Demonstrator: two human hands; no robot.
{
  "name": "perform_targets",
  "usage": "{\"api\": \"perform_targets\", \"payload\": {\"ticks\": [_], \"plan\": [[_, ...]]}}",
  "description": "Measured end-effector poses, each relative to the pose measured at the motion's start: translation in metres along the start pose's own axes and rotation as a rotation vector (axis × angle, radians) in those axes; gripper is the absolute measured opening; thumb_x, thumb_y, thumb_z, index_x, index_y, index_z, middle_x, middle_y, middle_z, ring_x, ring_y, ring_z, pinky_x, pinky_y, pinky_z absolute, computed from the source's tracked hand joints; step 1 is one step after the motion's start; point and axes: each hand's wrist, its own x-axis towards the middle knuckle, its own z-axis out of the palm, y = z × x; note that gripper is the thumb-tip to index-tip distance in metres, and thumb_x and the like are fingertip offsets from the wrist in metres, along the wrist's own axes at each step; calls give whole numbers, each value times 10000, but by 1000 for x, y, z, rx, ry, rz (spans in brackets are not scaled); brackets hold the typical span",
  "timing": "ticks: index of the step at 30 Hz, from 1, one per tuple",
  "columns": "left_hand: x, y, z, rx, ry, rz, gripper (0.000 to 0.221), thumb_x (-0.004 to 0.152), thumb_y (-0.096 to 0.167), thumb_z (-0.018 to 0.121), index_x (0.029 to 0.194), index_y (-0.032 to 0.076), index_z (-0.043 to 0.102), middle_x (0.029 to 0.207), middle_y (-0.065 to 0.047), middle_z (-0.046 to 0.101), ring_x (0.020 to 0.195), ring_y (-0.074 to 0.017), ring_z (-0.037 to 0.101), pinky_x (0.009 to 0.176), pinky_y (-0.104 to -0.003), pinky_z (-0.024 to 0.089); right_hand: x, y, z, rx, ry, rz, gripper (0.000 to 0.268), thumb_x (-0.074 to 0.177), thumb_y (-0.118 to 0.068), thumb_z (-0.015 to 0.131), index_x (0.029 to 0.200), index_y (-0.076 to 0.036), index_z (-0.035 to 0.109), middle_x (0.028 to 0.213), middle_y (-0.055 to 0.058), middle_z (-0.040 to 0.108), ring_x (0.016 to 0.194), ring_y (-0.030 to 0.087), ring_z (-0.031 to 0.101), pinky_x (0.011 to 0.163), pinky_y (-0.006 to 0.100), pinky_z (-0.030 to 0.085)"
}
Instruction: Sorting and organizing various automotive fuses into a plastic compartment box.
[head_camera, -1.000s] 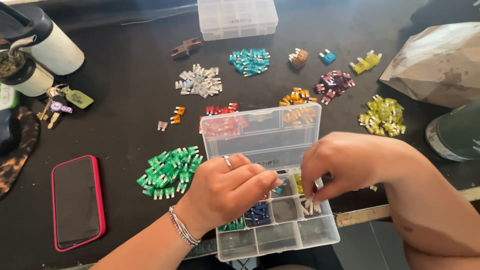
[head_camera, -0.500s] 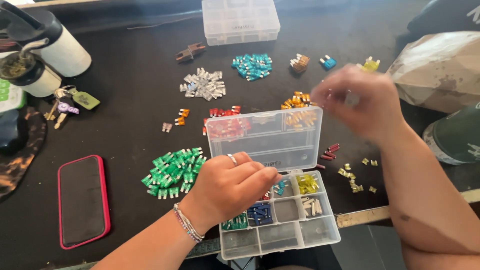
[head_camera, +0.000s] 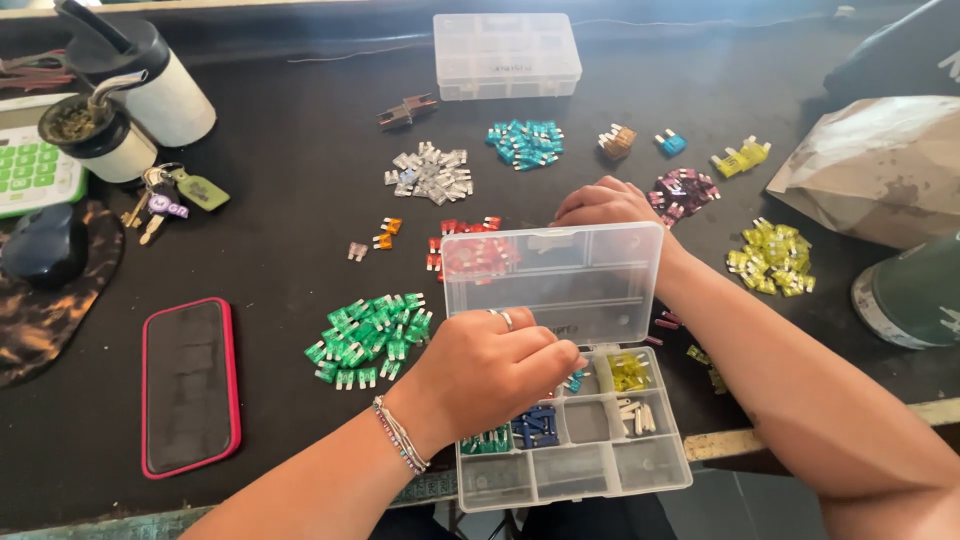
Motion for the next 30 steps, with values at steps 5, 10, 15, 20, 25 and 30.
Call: {"api": "perform_targets", "payload": {"ticks": [5,10,15,20,25,30], "plan": [[1,0,0,33,6,-1,138,996,147,581,875,202,618,692,50,567,615,-147,587,528,-231,468,-1,-9,0,-34,87,-35,270,898,-447,744,1088,-257,774,1196,8,721,1022,274,638,891,376,487],[2,-3,1,106,14,-6,139,992,159,557,876,215,607,697,50,548,603,-154,572,527,-232,463,-9,-65,-65,12,250,110,186,963,-68,666,1125,-96,753,992,114,758,935,337,660,903,421,505],[11,1,-12,-3,-66,-76,106,1049,186,677,999,111,622,765,36,606,610,-158,532,530,-284,467,-18,-140,-131,269,381,256,50,997,-11,745,954,-11,720,964,106,750,842,152,689,804,270,588],[12,-1,-11,-71,-33,-129,193,1004,269,738,1070,94,692,864,-11,706,703,-176,638,656,-302,568,-13,-171,-109,364,105,-142,99,799,-123,834,866,-100,764,809,9,775,673,131,697,696,253,581],[9,-2,-10,-102,-3,-120,191,1010,259,738,1090,95,682,861,-18,707,685,-169,635,598,-296,547,-11,-181,-102,452,20,-259,103,814,-128,814,848,-91,724,818,13,782,687,167,728,681,278,601],[8,0,-7,-71,34,-86,109,1014,200,746,1075,119,704,837,31,693,593,-130,517,519,-259,474,-15,-188,-102,478,30,-237,76,827,-135,798,818,-112,726,790,12,779,671,142,742,655,253,604]]}}
